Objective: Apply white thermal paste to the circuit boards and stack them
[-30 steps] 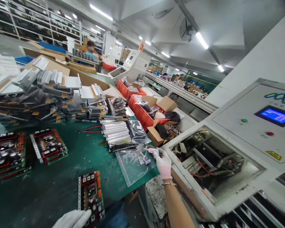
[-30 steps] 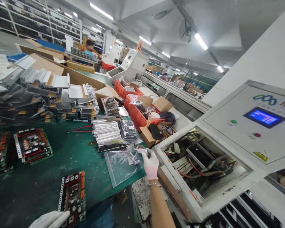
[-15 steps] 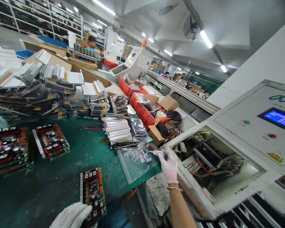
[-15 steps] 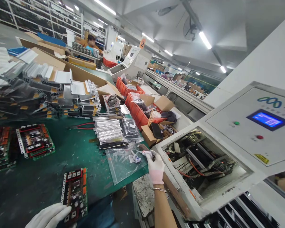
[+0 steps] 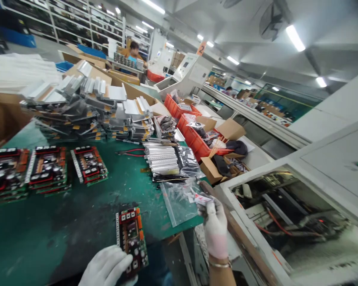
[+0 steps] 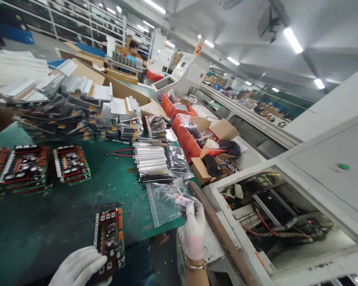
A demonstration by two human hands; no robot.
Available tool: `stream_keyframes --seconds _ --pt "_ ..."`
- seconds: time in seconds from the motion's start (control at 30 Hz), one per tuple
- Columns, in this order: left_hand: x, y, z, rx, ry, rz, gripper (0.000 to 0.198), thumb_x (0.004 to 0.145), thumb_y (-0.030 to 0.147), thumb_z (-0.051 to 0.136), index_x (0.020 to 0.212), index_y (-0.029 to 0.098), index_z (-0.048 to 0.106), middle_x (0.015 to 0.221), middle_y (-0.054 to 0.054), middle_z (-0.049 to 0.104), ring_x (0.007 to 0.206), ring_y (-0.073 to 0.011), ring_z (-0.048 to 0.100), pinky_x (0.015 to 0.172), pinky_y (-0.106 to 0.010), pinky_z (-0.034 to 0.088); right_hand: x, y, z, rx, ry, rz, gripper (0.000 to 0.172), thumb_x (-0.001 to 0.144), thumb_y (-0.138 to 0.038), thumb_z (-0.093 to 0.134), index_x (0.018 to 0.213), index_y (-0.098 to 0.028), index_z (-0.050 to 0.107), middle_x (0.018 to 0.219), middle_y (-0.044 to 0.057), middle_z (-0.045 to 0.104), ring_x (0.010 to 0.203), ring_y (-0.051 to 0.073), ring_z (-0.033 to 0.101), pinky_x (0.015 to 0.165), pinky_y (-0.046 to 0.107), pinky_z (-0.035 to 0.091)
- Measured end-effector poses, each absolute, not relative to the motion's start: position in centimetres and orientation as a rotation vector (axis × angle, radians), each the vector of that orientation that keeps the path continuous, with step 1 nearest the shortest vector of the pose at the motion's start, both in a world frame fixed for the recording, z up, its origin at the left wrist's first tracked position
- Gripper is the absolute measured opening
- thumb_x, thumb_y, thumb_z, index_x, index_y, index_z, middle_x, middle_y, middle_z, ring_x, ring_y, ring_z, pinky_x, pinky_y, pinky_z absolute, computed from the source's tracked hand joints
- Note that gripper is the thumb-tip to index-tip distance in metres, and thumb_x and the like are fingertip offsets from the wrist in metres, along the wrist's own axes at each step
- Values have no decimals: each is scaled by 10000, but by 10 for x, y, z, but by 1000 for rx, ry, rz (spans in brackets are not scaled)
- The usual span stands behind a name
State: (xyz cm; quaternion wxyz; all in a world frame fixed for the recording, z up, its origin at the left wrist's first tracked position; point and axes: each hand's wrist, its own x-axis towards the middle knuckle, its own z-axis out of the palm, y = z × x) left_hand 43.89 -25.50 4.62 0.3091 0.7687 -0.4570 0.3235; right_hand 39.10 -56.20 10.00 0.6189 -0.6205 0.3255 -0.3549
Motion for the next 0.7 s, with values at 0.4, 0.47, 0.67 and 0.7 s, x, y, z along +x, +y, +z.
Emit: stream_keyframes --seconds 0.4,0.47,0.67,0.7 --pt "416 -250 28 2368 -1051 755 740 833 693 534 1330 145 548 1324 -142 624 1272 -289 557 1215 -455 230 444 -454 81 -1174 421 -363 445 814 -611 656 988 -202 629 934 56 715 464 55 479 407 198 387" --pt "415 -252 27 2370 -1048 753 700 833 661 554 1324 162 556 1318 -127 632 1265 -279 564 1213 -442 233 443 -448 86 -1287 369 -407 414 872 -597 592 999 -203 603 940 59 726 454 62 500 428 215 423" --pt "413 -252 24 2378 -1046 766 601 824 586 603 1270 183 602 1286 -110 655 1259 -276 567 1200 -432 261 436 -443 90 -1583 277 -442 363 950 -519 514 1131 -217 606 1098 87 714 720 141 659 647 283 533" --pt "413 -252 23 2373 -1074 776 594 824 582 609 1260 179 610 1279 -109 660 1258 -271 567 1208 -424 246 435 -444 89 -1618 263 -434 363 951 -512 515 1141 -217 609 1106 91 713 748 150 666 662 289 537"
